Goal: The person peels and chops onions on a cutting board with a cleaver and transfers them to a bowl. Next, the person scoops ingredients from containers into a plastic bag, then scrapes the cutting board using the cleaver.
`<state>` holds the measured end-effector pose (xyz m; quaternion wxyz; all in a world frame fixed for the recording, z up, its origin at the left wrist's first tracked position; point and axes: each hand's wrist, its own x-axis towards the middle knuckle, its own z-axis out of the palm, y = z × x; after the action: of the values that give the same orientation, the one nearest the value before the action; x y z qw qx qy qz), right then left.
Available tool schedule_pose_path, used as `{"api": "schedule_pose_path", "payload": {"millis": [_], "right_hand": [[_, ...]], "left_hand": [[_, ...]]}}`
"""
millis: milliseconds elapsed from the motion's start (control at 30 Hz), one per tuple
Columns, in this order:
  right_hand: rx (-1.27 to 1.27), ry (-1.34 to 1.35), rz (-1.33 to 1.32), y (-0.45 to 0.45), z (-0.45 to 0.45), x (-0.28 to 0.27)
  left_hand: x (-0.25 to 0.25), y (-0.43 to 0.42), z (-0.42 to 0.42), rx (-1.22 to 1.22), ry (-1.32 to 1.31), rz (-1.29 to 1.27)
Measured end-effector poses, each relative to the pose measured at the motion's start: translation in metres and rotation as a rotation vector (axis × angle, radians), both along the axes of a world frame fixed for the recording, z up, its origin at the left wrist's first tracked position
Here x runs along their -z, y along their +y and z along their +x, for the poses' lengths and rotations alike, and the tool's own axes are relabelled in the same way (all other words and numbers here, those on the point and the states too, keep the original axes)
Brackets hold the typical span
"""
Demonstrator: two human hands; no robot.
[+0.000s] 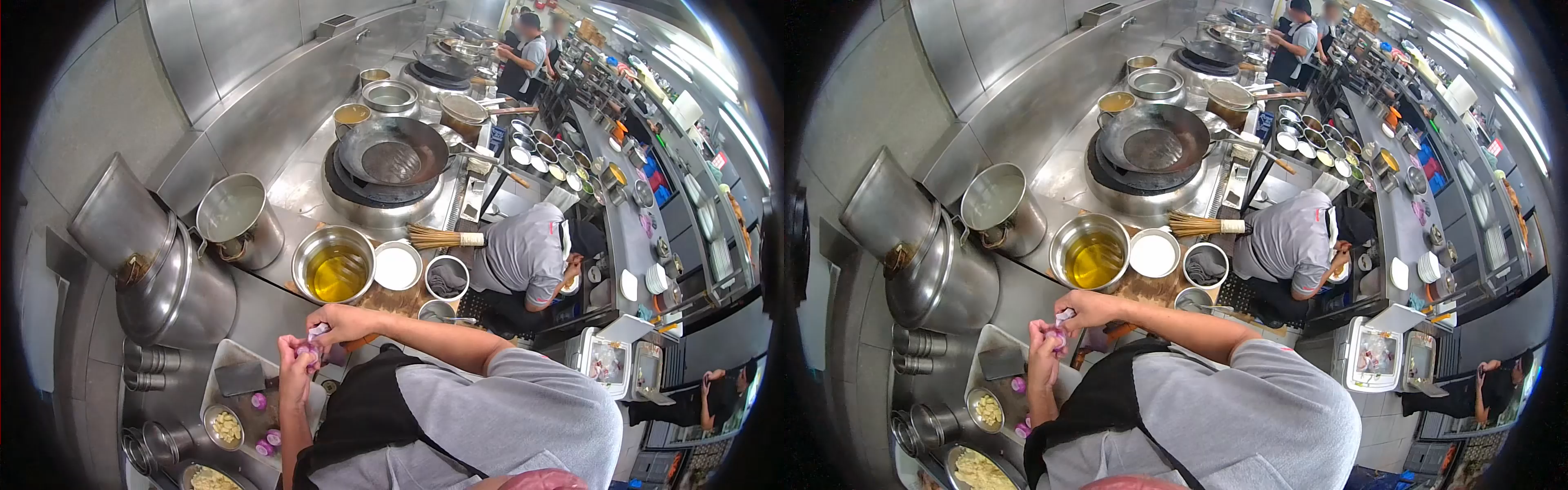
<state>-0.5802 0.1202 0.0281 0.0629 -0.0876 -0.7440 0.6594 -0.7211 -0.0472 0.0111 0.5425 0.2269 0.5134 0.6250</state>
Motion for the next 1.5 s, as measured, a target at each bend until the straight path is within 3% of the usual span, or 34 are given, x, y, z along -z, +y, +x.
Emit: {"api": "schedule_pose_path", "payload": {"millis": [100,433,633,833,933,1033,1067,1167,1200,1233,1267,1300,1333,1433,1500], "right_hand": [[-0.023,0.048,0.205,0.001,-0.001,0.002],[0.012,0.075,0.438,-0.006,-0.010,0.020],[0.000,0.126,0.308,-0.002,-0.012,0.023],[-0.109,-0.095,0.130,0.002,-0.009,-0.017],[-0.121,-0.100,0.248,-0.001,-0.013,-0.015],[0.008,0.175,0.352,-0.006,-0.020,0.005],[0.060,0.160,0.387,-0.002,-0.022,0.014],[0.202,0.133,0.344,0.013,-0.028,0.016],[0.192,-0.076,0.181,0.015,-0.028,-0.004],[0.184,-0.107,-0.018,0.020,-0.032,0.016],[0.213,-0.098,0.168,0.014,-0.035,0.002],[0.165,0.020,-0.248,0.010,-0.042,0.014],[0.153,0.125,-0.302,0.001,-0.051,0.006],[0.171,0.061,-0.534,-0.006,-0.069,0.032],[0.143,0.049,-0.551,-0.021,-0.075,0.028]], "left_hand": [[0.005,-0.001,0.000,0.001,0.035,0.002],[0.020,-0.005,-0.002,0.078,0.191,-0.014],[0.017,-0.004,-0.009,0.072,0.139,-0.009],[0.003,-0.005,-0.012,0.132,0.177,-0.049],[0.014,-0.004,-0.013,0.136,0.255,-0.035],[0.003,-0.005,-0.018,0.136,0.216,-0.020],[0.016,-0.007,-0.025,0.087,0.315,0.045],[0.006,-0.008,-0.033,0.054,0.058,0.099],[0.006,-0.005,-0.033,-0.002,0.013,0.206],[0.026,-0.006,-0.045,0.014,-0.129,0.273],[0.010,0.002,-0.033,-0.346,-0.327,0.116],[0.005,-0.002,-0.036,-0.404,-0.574,0.220],[0.031,-0.007,-0.055,-0.229,-0.601,0.385],[0.038,-0.014,-0.062,-0.178,-0.831,0.440],[0.031,-0.020,-0.052,-0.264,-0.779,0.394]]}}
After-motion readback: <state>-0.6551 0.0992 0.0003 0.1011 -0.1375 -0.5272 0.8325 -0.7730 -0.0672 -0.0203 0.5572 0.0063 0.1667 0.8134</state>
